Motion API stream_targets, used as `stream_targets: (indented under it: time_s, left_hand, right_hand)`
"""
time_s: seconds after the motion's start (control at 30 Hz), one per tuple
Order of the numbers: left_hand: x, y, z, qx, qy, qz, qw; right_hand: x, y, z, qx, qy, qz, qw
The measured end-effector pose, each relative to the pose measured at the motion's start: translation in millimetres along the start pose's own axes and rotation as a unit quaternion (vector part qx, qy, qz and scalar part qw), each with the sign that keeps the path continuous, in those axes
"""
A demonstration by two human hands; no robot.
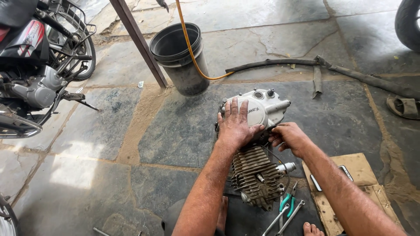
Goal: The recorder is shown repairing a motorcycle engine using various tools.
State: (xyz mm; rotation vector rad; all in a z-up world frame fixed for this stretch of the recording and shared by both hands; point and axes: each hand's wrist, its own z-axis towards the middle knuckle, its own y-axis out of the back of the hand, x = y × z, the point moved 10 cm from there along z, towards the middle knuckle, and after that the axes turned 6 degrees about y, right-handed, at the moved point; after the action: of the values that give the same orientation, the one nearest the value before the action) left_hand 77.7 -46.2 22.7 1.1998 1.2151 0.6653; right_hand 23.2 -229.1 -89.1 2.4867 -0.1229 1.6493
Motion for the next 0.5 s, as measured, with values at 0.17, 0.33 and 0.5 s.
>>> stream_targets:
  time_s: [0.17, 0.33, 0.5]
  left_hand:
    - [1.0, -3.6, 2.4, 0.001, -0.003, -0.002, 1.000]
    - [1.6, -4.9, 3.4, -0.009, -0.006, 0.004, 1.000]
    - [-0.2, -1.5, 1.2, -0.016, -0.004, 0.023, 1.000]
  right_hand:
    - [-12.5, 5.0, 9.4, -0.032, 0.024, 0.004, 0.999]
    - [-13.1, 2.7, 10.5, -0.038, 0.058, 0.025, 0.997]
    - [-19.3, 4.0, 17.1, -0.076, 0.106, 0.040, 0.991]
